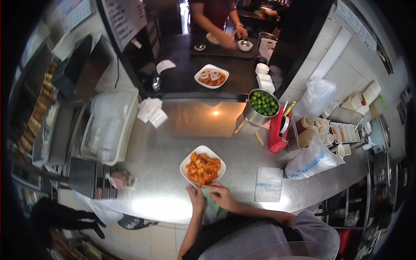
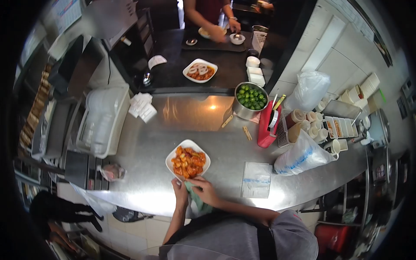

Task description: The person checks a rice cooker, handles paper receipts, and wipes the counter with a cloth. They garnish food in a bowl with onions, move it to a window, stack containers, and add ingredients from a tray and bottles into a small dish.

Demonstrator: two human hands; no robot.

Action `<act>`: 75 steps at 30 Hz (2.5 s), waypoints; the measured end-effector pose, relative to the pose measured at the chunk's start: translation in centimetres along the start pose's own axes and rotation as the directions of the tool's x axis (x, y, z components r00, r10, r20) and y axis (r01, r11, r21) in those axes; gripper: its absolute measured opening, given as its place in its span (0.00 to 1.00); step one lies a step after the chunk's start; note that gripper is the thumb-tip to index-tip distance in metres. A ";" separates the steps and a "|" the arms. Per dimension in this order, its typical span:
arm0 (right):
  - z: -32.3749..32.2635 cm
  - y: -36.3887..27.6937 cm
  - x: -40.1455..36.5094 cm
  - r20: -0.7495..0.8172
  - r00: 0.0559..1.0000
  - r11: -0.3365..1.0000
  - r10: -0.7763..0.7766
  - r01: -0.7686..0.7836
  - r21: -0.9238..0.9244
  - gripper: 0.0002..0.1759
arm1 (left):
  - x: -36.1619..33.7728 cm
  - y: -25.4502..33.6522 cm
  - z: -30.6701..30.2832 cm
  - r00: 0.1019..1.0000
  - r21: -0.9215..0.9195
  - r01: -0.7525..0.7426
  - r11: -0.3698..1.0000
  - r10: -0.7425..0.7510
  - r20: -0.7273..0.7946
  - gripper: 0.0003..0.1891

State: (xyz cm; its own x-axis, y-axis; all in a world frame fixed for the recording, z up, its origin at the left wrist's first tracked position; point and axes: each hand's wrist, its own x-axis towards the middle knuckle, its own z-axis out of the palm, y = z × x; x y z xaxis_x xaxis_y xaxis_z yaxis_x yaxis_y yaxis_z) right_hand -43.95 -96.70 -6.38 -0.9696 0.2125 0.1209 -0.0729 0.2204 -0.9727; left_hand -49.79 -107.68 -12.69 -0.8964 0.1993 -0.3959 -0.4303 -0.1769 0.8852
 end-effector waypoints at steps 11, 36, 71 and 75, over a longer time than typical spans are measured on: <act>-4.5 3.2 0.3 -0.203 0.969 0.987 0.140 -0.154 -0.053 0.17 | 6.4 6.8 -0.2 0.986 0.030 0.071 0.997 -0.075 0.147 0.17; -9.9 0.4 1.4 -0.330 0.942 0.925 -0.061 -0.071 -0.374 0.36 | 37.0 17.2 19.0 0.921 -0.031 -0.015 0.999 0.026 0.389 0.26; -65.2 -29.4 24.1 -0.465 0.291 0.446 -0.836 -0.134 -0.885 0.19 | -8.5 13.0 18.4 0.394 0.656 -0.742 -0.140 0.701 0.595 0.16; -64.3 -29.2 25.6 -0.446 0.030 0.441 -0.895 -0.092 -0.893 0.11 | -9.2 11.9 16.6 0.354 0.686 -0.705 -0.183 0.747 0.563 0.18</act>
State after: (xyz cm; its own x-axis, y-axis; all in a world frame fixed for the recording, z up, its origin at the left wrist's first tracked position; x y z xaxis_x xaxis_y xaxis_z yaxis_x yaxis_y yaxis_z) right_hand -51.63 -36.43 37.84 0.1404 0.2334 0.9622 0.2657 0.9273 -0.2637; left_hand -44.88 -95.60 5.52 -0.5788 0.4806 0.6588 0.7832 0.5527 0.2849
